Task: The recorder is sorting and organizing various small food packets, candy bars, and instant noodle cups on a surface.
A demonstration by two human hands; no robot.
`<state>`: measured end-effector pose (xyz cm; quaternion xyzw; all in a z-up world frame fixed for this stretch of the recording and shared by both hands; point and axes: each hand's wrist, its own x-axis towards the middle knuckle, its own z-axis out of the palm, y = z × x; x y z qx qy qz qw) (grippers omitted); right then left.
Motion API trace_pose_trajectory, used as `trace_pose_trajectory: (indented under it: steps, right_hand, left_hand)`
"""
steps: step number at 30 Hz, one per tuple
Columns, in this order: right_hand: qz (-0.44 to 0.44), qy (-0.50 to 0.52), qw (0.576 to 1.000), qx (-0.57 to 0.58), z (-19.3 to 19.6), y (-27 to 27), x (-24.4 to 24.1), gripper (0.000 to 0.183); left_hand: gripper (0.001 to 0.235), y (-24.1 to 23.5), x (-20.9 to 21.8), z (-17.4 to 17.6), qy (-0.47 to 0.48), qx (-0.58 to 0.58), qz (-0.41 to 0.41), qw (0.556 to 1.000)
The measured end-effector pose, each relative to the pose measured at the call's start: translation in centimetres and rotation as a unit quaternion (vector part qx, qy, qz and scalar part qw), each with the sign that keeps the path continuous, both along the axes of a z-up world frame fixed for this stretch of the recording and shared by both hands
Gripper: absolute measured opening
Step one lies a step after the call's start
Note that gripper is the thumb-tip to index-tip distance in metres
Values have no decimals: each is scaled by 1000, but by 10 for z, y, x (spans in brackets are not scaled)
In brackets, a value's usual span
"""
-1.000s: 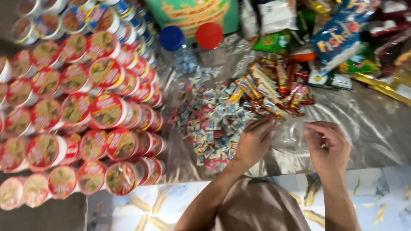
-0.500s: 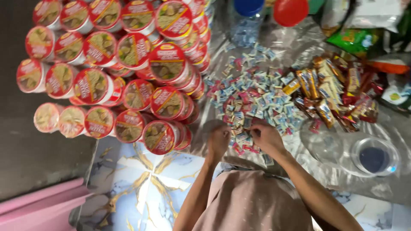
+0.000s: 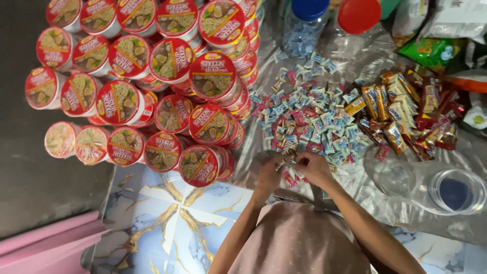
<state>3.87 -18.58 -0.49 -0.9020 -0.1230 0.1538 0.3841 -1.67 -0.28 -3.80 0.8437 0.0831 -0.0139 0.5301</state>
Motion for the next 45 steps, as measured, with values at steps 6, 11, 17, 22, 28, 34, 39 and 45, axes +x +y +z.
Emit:
trace_pose_trajectory:
  steps: [6,11,17,22,28,34,39,45]
  right_hand:
    - [-161,167,925,300,69,-33,4,28]
    - [-180,85,932,302,128,-66,-9,29]
    - [-238,7,923,301,165,-112,-31,31]
    - [-287,-51,895,337,183,-161,-54,31]
    - [-366,-135,866,314,176,-232,-72,30]
    - [-411,-154,829,345,186,-254,-86,31]
    - [-399,-181,842,314,191,-257,-85,28]
    - [-398,-300,864,73,208,-242,-79,18]
  left_hand:
    - [21,-17,21,59,33,-217,3,976]
    - [16,-47,39,119,15,-250,-36,967]
    - [10,-95,52,150,30,-344,-108,932]
    - [11,-153,65,176,52,-342,-181,921]
    - [15,-236,75,196,23,-324,-271,906]
    - [16,-274,67,215,-9,-234,-315,919]
    - [13,-282,68,220,-153,-100,-315,931]
    - [21,-265,68,225,-293,-27,-291,910]
